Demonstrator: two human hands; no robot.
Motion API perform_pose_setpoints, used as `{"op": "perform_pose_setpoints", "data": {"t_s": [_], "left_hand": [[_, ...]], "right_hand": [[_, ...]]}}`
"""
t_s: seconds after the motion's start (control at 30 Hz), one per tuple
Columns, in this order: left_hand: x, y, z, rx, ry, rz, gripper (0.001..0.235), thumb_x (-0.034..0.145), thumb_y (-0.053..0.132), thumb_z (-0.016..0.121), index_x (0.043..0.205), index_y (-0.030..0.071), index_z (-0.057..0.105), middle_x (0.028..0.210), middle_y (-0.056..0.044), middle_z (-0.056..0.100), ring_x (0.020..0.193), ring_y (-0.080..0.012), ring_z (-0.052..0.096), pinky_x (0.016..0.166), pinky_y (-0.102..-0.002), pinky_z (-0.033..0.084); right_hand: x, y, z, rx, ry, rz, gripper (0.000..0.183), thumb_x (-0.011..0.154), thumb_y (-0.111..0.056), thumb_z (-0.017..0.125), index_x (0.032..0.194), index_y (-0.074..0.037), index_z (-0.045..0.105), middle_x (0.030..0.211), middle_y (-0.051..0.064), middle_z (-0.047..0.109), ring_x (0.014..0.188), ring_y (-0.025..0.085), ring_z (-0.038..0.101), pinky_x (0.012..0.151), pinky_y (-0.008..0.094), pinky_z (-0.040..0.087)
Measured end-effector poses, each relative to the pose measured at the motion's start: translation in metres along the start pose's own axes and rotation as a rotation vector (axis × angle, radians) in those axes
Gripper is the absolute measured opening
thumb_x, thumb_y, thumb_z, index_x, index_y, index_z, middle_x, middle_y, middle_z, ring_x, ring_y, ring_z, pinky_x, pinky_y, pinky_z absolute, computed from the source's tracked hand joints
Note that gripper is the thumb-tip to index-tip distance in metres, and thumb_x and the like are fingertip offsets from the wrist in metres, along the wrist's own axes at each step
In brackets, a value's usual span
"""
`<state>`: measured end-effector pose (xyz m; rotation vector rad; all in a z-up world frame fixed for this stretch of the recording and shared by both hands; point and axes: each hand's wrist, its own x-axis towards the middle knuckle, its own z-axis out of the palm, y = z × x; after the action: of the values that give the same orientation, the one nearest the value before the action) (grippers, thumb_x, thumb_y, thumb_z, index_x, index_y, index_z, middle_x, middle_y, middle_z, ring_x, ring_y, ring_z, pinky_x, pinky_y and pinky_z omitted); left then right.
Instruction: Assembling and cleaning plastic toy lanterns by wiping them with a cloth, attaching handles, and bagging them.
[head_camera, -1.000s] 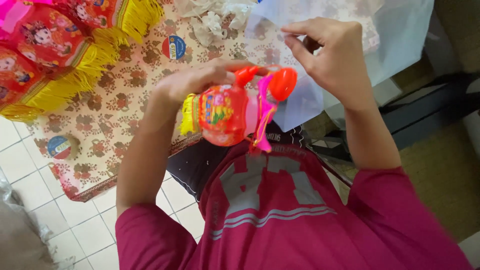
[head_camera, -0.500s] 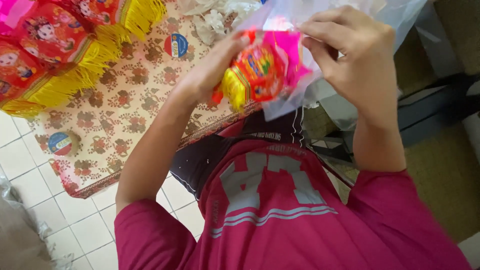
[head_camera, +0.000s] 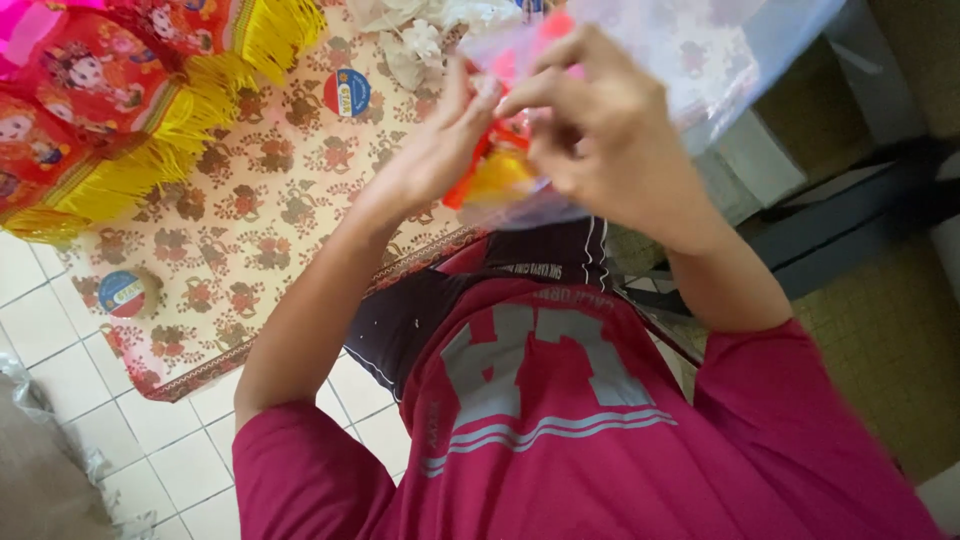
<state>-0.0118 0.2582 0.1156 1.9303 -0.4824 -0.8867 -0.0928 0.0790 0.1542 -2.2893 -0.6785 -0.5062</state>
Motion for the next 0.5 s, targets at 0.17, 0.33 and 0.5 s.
{"op": "perform_pose_setpoints", "data": {"t_s": [0.17, 0.33, 0.5], "left_hand": [[0.002, -0.012, -0.003, -0.123, -0.195, 0.246, 0.086, 0.087, 0.072, 0.017, 0.147, 0.01, 0.029, 0.141, -0.016, 0.034, 0.124, -0.0287, 0.05, 0.104, -0.045, 0.047], [0.0, -0.013, -0.015, 0.196, -0.257, 0.429, 0.11, 0.076, 0.092, 0.013, 0.154, 0.018, 0.033, 0.164, -0.019, 0.032, 0.149, -0.038, 0.036, 0.114, -0.063, 0.032], [0.005, -0.015, -0.013, 0.452, 0.0, 0.542, 0.012, 0.096, 0.01, 0.066, 0.104, 0.009, 0.075, 0.15, -0.023, 0.049, 0.126, -0.0377, 0.057, 0.106, -0.054, 0.046]], "right_hand": [[0.008, 0.014, 0.013, 0.077, 0.15, -0.077, 0.028, 0.082, 0.026, 0.053, 0.1, 0.008, 0.066, 0.11, 0.025, 0.054, 0.087, 0.028, 0.057, 0.072, 0.035, 0.053], [0.001, 0.03, 0.008, 0.249, 0.391, 0.01, 0.03, 0.097, 0.025, 0.04, 0.096, 0.01, 0.067, 0.082, 0.022, 0.064, 0.056, 0.026, 0.065, 0.049, 0.031, 0.042], [-0.009, 0.065, -0.002, 0.328, 0.312, 0.001, 0.026, 0.098, 0.02, 0.034, 0.112, 0.009, 0.053, 0.075, 0.018, 0.047, 0.059, 0.025, 0.055, 0.059, 0.039, 0.057]]}}
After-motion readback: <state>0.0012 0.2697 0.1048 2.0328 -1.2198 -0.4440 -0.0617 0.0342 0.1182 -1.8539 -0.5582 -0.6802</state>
